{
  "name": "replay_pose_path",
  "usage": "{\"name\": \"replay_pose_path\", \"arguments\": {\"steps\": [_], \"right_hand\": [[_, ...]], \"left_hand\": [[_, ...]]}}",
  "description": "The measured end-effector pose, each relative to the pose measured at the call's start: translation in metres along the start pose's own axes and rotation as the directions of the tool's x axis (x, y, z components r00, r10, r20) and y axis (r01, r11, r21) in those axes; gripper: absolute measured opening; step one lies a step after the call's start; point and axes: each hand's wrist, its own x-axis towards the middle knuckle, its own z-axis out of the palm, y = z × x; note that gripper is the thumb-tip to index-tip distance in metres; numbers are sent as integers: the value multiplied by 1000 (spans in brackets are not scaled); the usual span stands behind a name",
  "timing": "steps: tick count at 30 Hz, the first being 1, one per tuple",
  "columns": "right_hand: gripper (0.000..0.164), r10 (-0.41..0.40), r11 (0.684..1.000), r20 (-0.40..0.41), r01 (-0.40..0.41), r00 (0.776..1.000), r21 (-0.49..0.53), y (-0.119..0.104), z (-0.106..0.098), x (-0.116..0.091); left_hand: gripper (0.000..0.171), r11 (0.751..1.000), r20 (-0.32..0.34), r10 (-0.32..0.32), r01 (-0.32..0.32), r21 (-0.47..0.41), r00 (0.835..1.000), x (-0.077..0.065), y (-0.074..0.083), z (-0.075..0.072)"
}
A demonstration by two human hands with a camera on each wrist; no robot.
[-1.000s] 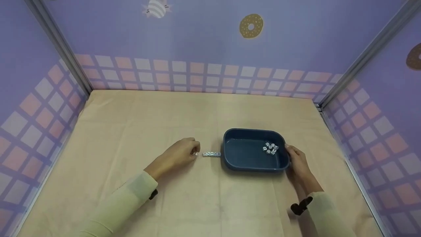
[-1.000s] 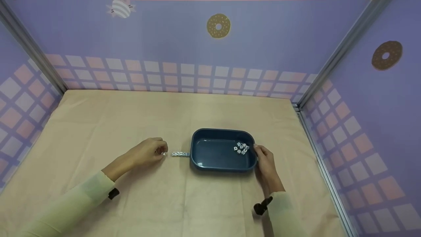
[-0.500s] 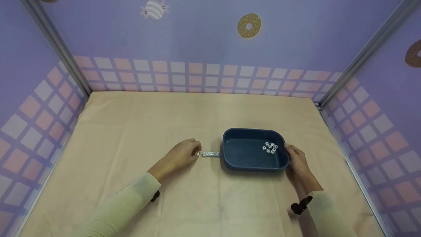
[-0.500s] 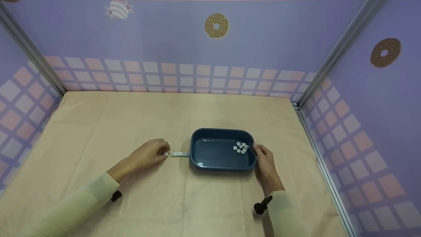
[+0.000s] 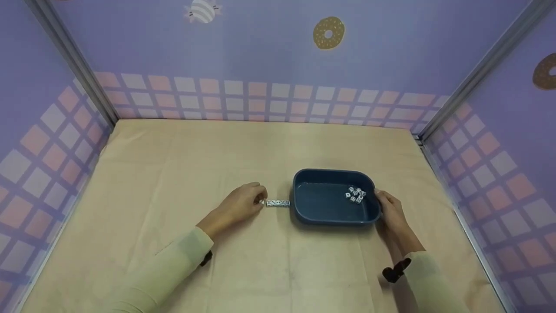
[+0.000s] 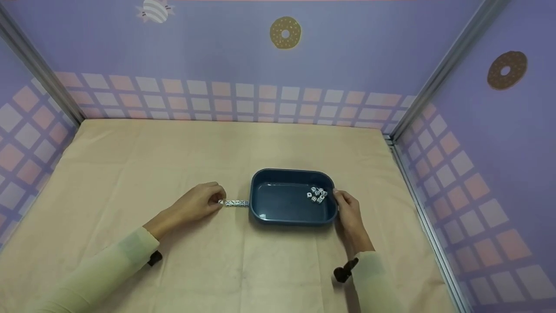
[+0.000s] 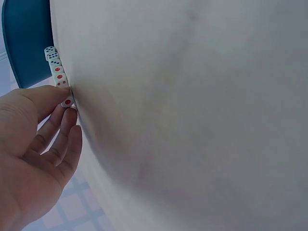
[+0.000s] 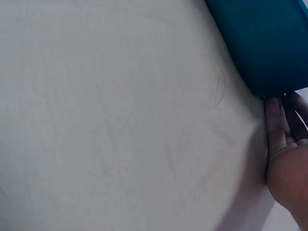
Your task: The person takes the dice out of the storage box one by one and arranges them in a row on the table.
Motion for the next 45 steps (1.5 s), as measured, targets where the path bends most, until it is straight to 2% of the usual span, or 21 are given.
{"name": "replay_pose_path", "arguments": {"steps": [9, 17, 24, 36, 40, 45], "right_hand": [[65, 25, 999, 14, -26, 1000, 20, -1, -1, 0], [55, 31, 992, 26, -34, 999, 118, -2, 1, 4], [60, 9, 1000, 28, -9, 1000, 4, -3, 1, 3], [64, 16, 1000, 1, -16, 1000, 20, 1, 2, 2], [59, 17, 999, 9, -17, 1000, 48, -2, 1, 0], [61, 7, 999, -10, -6, 1000, 49, 3, 2, 1]], "left_hand": [[10, 999, 0, -13, 13, -38, 1000, 3, -1, -2], [12, 997, 8, -24, 24, -79, 1000, 3, -3, -2], [13, 996, 19, -2, 4, -89, 1000, 5, -3, 0], [13, 998, 1, 20, -20, -55, 1000, 8, -2, 4], [14, 998, 13, 39, -39, -50, 999, 9, -1, 3], [12, 998, 19, 37, -36, -48, 999, 9, -1, 5]]}}
